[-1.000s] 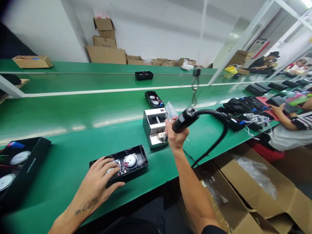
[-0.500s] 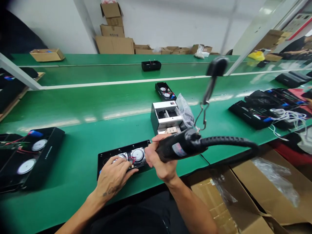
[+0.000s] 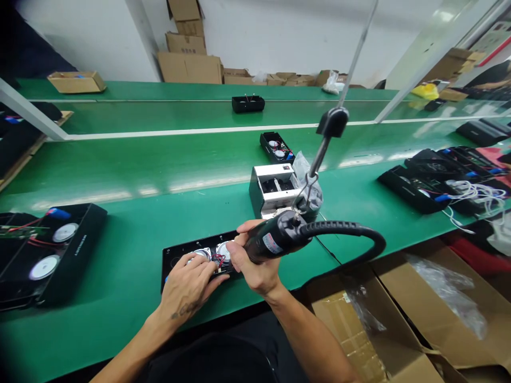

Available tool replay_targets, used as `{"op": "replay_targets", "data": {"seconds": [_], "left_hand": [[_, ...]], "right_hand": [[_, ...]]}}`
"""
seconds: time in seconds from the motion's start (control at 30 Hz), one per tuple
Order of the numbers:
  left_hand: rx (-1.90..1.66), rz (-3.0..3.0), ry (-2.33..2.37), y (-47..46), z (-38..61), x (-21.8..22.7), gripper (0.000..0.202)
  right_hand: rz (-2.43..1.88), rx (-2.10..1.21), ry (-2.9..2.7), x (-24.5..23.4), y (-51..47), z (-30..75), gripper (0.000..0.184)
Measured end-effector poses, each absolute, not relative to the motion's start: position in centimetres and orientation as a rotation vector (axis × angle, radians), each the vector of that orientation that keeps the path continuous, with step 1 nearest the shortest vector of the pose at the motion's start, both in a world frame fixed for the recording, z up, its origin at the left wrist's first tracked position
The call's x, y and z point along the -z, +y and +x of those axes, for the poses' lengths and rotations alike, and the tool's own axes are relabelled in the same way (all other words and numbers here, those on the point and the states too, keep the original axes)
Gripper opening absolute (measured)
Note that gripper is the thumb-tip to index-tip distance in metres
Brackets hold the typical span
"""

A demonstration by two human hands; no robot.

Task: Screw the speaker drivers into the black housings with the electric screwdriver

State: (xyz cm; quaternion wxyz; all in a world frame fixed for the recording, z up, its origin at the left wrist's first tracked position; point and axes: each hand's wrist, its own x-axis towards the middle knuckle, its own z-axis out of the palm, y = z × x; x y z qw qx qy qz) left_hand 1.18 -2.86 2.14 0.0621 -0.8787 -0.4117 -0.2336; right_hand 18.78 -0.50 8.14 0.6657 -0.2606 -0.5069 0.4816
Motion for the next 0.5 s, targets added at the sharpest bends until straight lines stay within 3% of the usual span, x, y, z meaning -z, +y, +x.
{"op": "replay_targets", "data": {"seconds": [0.1, 0.2, 0.37, 0.5], "left_hand": [[0.799, -2.67, -1.329, -3.0, 1.2, -2.5, 0.023], [0.997, -2.697, -1.404, -3.0, 1.2, -3.2, 0.033], [1.336, -2.804, -1.296, -2.8, 1.0, -3.8, 0.012], [1.437, -2.79, -1.313, -3.0, 1.0, -4.0, 0.012]], "right_hand": [[-0.593, -1.038, -1.121, -9.0, -0.8, 19.2, 0.023], [-0.563, -0.998, -1.043, -10.6, -1.4, 19.6, 0.02], [-0.499, -0.948, -0.981, -12.5, -2.2, 19.8, 0.019], [-0.456, -0.934, -0.98, -12.8, -2.7, 19.7, 0.02]]}}
